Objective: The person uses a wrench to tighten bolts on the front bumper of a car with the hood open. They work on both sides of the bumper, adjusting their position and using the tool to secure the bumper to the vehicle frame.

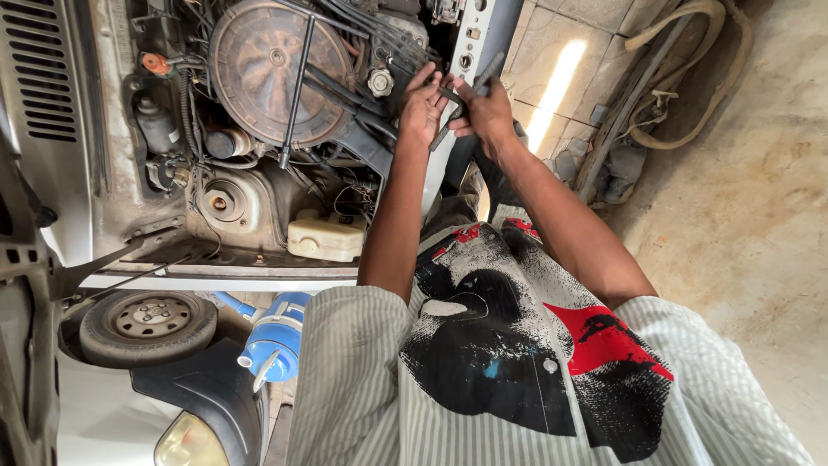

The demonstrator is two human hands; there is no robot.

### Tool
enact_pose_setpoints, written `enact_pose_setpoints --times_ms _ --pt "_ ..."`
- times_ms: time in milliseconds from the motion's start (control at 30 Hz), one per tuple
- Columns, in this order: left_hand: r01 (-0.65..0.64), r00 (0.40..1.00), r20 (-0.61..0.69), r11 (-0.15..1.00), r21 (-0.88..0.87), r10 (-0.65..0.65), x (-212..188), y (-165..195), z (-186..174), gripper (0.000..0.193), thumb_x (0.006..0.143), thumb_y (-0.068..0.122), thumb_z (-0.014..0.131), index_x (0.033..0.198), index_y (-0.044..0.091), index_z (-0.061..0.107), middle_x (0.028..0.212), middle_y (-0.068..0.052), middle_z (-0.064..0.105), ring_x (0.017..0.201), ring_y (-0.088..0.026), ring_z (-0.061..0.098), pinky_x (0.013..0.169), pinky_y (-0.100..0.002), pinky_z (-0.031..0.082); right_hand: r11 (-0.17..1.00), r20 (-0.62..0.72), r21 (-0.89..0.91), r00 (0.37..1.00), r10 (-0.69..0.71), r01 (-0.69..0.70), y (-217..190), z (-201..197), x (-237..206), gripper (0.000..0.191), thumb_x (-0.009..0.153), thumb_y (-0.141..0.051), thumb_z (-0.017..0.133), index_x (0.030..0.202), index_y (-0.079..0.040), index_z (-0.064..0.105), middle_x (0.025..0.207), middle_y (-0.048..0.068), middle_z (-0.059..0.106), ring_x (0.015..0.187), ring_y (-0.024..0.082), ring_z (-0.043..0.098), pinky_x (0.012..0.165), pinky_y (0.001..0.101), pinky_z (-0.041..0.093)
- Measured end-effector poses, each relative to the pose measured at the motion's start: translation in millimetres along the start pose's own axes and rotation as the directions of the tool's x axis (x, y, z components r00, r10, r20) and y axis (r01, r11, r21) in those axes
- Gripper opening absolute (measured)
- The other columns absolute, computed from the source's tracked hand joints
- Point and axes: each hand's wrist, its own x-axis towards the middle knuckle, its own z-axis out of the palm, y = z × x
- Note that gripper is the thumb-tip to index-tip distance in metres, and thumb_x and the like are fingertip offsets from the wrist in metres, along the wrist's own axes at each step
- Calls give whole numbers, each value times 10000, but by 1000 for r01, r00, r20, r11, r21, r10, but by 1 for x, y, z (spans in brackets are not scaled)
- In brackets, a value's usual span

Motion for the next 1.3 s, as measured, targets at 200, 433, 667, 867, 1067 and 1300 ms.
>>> enact_pose_setpoints --times_ms 200,433,667,867,1067,1300 --pt "5 995 95 1000 7 -6 -5 12 -2 408 982 -110 548 1388 -67 527 1198 -169 621 1163 -343 686 1061 -429 562 698 71 -433 793 -605 571 8 -16 -20 820 826 -66 678 1519 24 249 1212 219 677 925 315 783 775 402 661" --pt "19 997 77 999 30 -22 -1 13 1 430 988 -53 576 1413 -22 520 1217 -184 649 1090 -285 677 956 -394 570 -182 558 -760 482 -675 624 -21 -18 -36 626 875 -246 864 1314 -102 443 1131 184 694 1102 377 676 885 473 582" --pt "-59 986 149 989 -135 79 2 7 -1 451 956 -66 566 1403 -1 553 1234 -132 645 1146 -269 681 825 -377 556 375 259 -797 830 -494 473 -38 0 -22 810 881 -298 854 1433 19 353 730 229 690 678 430 689 671 504 553" --pt "-79 992 90 985 -150 93 -5 11 6 377 1019 -37 549 1395 -11 550 1224 -151 646 1164 -305 655 1020 -435 574 651 -13 -677 879 -477 343 -35 11 -6 649 898 -325 871 1279 -25 440 762 192 737 626 327 724 655 458 571" --pt "-119 992 31 992 -29 120 -8 9 9 395 1010 -28 580 1404 -23 543 1245 -157 648 1183 -315 652 1053 -441 534 961 -151 -234 971 -187 149 -36 18 0 538 908 -212 802 1244 -16 430 908 201 695 627 312 713 595 514 612" --pt "-162 984 68 984 -75 167 0 15 3 436 989 -2 626 1413 -63 544 1229 -186 678 1134 -309 662 1036 -426 547 -259 644 -706 446 -622 659 -54 -15 -38 725 664 -66 774 1348 -40 535 1416 336 561 1240 435 572 926 483 576"
